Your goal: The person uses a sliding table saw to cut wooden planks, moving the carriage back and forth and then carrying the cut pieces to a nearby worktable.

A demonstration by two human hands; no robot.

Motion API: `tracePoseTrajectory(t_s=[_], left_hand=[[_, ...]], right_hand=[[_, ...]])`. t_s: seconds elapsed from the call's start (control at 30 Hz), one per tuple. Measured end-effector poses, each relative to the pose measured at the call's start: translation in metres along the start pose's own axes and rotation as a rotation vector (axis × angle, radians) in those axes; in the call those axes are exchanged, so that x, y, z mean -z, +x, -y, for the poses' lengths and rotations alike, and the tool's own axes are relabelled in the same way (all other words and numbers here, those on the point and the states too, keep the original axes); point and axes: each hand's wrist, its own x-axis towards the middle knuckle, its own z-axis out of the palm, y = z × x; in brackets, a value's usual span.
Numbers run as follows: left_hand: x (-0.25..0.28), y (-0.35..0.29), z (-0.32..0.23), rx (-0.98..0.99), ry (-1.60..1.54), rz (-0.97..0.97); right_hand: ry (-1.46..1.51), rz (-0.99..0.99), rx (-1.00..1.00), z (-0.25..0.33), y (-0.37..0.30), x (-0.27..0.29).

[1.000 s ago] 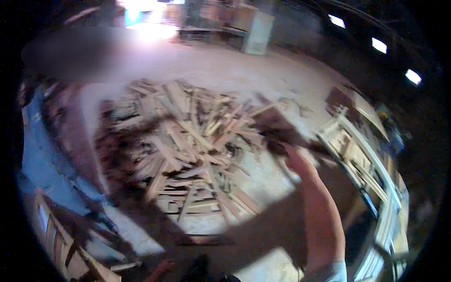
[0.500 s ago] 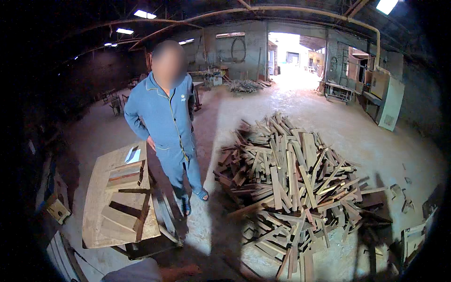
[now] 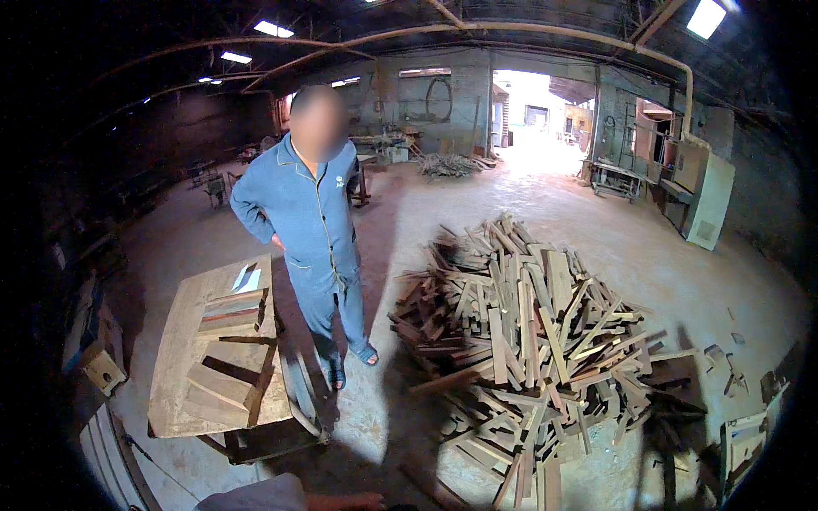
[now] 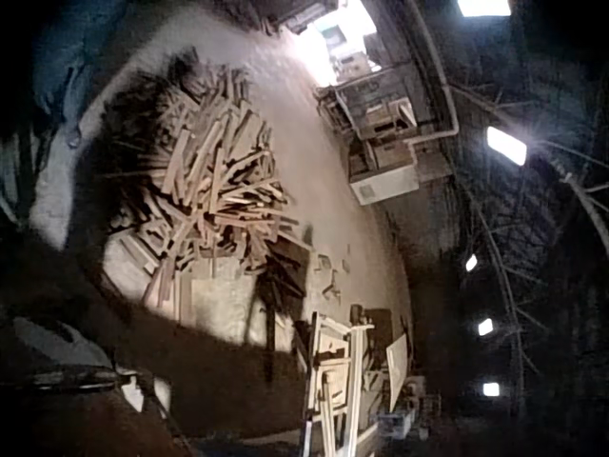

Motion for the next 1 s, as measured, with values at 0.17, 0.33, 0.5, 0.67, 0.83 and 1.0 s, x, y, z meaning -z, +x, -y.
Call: tracePoseTrajectory(t_s=[0.17, 0.33, 0.5, 0.67, 0.83, 1.0], left_hand=[[0.003, 0.0, 0.004, -0.002, -0.025, -0.002], [0.006, 0.007, 0.002, -0.018, -0.034, -0.002], [0.01, 0.016, 0.007, -0.032, -0.03, -0.002], [0.009, 0.026, 0.019, -0.044, -0.041, 0.0], [0.01, 0.037, 0.029, -0.074, -0.047, -0.003], [0.014, 0.052, 0.032, -0.119, -0.023, -0.026]], right_hand=[[-0.001, 0.023, -0.013, -0.002, -0.002, -0.006], [-0.01, 0.027, -0.033, 0.0, 0.001, -0.009], [-0.01, 0.027, -0.057, 0.002, 0.001, -0.013], [-0.007, 0.033, -0.087, 0.004, 0.001, -0.017], [-0.011, 0.032, -0.114, 0.006, -0.001, -0.021], [-0.012, 0.022, -0.136, 0.006, -0.003, -0.022]])
